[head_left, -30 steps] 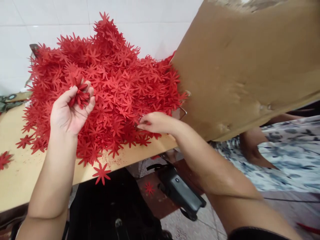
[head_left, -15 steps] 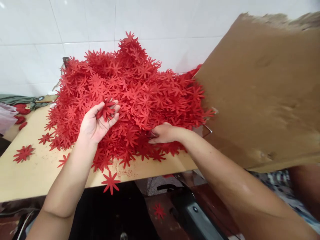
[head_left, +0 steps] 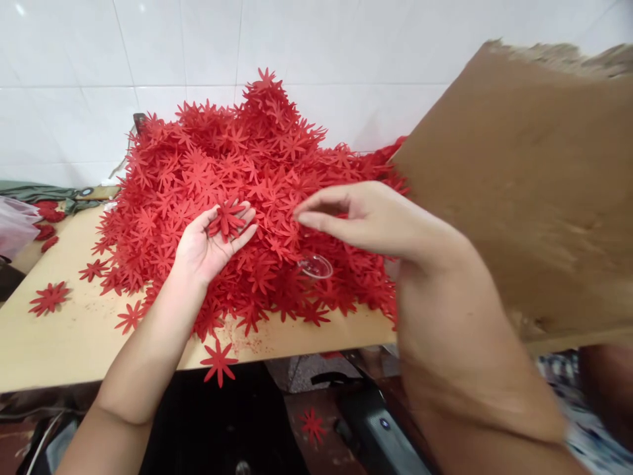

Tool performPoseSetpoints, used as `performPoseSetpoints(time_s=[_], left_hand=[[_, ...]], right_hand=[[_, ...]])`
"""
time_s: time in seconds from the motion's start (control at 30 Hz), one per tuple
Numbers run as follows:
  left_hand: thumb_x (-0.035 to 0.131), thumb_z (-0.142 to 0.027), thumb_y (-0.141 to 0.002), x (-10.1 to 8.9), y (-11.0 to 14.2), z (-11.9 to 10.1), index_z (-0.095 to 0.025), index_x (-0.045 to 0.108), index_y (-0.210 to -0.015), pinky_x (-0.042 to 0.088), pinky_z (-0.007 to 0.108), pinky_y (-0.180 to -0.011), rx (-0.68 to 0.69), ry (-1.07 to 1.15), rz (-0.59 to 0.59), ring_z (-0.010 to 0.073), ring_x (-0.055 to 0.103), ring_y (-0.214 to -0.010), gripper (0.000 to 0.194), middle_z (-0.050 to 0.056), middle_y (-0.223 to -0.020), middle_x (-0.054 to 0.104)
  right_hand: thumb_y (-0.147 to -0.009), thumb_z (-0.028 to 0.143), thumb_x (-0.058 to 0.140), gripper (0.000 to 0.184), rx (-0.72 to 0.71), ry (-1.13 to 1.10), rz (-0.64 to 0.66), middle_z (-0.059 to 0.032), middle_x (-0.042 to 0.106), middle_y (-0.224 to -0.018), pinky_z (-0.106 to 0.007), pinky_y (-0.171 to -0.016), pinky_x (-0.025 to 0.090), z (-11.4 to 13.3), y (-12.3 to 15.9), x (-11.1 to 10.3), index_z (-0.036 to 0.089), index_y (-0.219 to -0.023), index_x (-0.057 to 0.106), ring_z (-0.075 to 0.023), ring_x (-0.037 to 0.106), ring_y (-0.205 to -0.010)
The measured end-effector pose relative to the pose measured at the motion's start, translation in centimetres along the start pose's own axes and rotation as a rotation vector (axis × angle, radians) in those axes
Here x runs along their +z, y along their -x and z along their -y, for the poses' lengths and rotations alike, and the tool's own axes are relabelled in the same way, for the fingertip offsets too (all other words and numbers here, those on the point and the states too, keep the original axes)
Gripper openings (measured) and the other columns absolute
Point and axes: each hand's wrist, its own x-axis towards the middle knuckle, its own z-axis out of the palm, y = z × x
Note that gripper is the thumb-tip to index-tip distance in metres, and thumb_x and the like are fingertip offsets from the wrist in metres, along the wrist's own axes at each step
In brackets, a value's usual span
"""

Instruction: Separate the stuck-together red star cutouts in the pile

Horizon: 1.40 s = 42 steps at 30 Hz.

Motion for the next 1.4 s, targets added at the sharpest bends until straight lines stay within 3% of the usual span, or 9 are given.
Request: performPoseSetpoints(time_s=[0.1,0.23,0.33,0.53,0.7,0.87,1.0,1.23,1.4], left_hand=[[0.038,-0.018,-0.084,0.6,-0.1,0.3,-0.009,0.060,-0.082,0.048,0.038,-0.096,0.026,0.062,-0.050,0.0191,0.065,-0.100,0.024,0.007,-0.080,0.070],[0.032,-0.024,-0.085,0.6,0.1,0.0,-0.011,0.058,-0.075,0.044,0.037,-0.102,0.043,0.195,-0.094,0.0190,0.060,-0.110,0.031,0.010,-0.082,0.069],[0.029,-0.027,-0.086,0.0,0.4,-0.5,-0.012,0.057,-0.071,0.045,0.039,-0.101,-0.022,0.264,-0.090,0.0194,0.063,-0.105,0.035,0.010,-0.081,0.069],[0.030,-0.027,-0.087,-0.2,0.5,-1.7,-0.013,0.055,-0.069,0.050,0.035,-0.093,-0.050,0.313,-0.028,0.0157,0.066,-0.089,0.034,0.003,-0.063,0.061],[0.024,-0.027,-0.091,-0.6,0.1,-2.6,-0.013,0.057,-0.078,0.052,0.029,-0.084,0.091,0.342,-0.036,0.0098,0.064,-0.074,0.038,0.001,-0.065,0.062],[0.030,-0.025,-0.090,-1.1,0.3,-2.8,-0.013,0.058,-0.082,0.051,0.024,-0.082,0.139,0.250,-0.050,0.0101,0.064,-0.078,0.032,0.002,-0.072,0.065],[0.036,-0.017,-0.088,-1.0,0.8,-2.3,-0.014,0.055,-0.070,0.050,0.021,-0.079,0.108,0.204,-0.165,0.0071,0.060,-0.063,0.025,-0.001,-0.060,0.060],[0.034,-0.013,-0.090,-1.7,1.3,-2.3,-0.011,0.056,-0.071,0.051,0.019,-0.073,0.127,0.203,-0.069,0.0044,0.057,-0.054,0.029,-0.001,-0.061,0.063],[0.034,-0.015,-0.091,-2.0,1.2,-2.6,-0.011,0.058,-0.078,0.052,0.034,-0.086,0.149,0.125,-0.083,0.0088,0.062,-0.062,0.028,0.001,-0.067,0.066]], right_hand=[[-0.090,0.039,0.035,0.045,-0.232,-0.065,-0.280,-0.0094,0.061,-0.123,-0.036,-0.099,0.044,3.6,-0.6,4.0,0.014,-0.119,0.058,-0.0196,0.057,-0.113],[-0.091,0.036,0.032,0.057,-0.402,0.139,-0.220,-0.0193,0.037,-0.143,-0.047,-0.117,0.019,6.6,-1.3,10.2,-0.002,-0.131,0.044,-0.0275,0.033,-0.136],[-0.089,0.046,0.034,0.068,-0.444,0.163,-0.203,-0.0215,0.034,-0.143,-0.047,-0.117,0.019,7.1,-1.0,12.1,-0.005,-0.133,0.040,-0.0299,0.030,-0.137],[-0.089,0.050,0.031,0.070,-0.533,0.042,-0.241,-0.0213,0.040,-0.140,-0.051,-0.116,0.021,7.4,0.1,11.6,-0.005,-0.131,0.041,-0.0286,0.034,-0.136],[-0.089,0.039,0.042,0.045,-0.570,-0.202,-0.253,-0.0115,0.054,-0.131,-0.043,-0.112,0.033,7.9,0.8,10.9,0.012,-0.123,0.053,-0.0196,0.047,-0.127],[-0.085,0.038,0.048,0.039,-0.379,-0.177,-0.538,-0.0101,0.057,-0.127,-0.049,-0.109,0.034,8.2,-1.6,10.1,0.020,-0.119,0.056,-0.0254,0.047,-0.124],[-0.081,0.043,0.053,0.047,-0.237,-0.041,-0.472,-0.0121,0.050,-0.134,-0.055,-0.107,0.030,7.6,-4.5,10.9,0.017,-0.121,0.057,-0.0319,0.039,-0.125],[-0.087,0.033,0.048,0.028,-0.214,-0.257,-0.449,-0.0058,0.064,-0.117,-0.040,-0.103,0.040,6.5,-5.4,11.0,0.021,-0.105,0.066,-0.0194,0.055,-0.112],[-0.085,0.027,0.050,0.020,-0.217,-0.443,-0.571,-0.0061,0.068,-0.100,-0.031,-0.095,0.046,6.5,-6.1,10.7,0.018,-0.091,0.066,-0.0158,0.061,-0.100]])
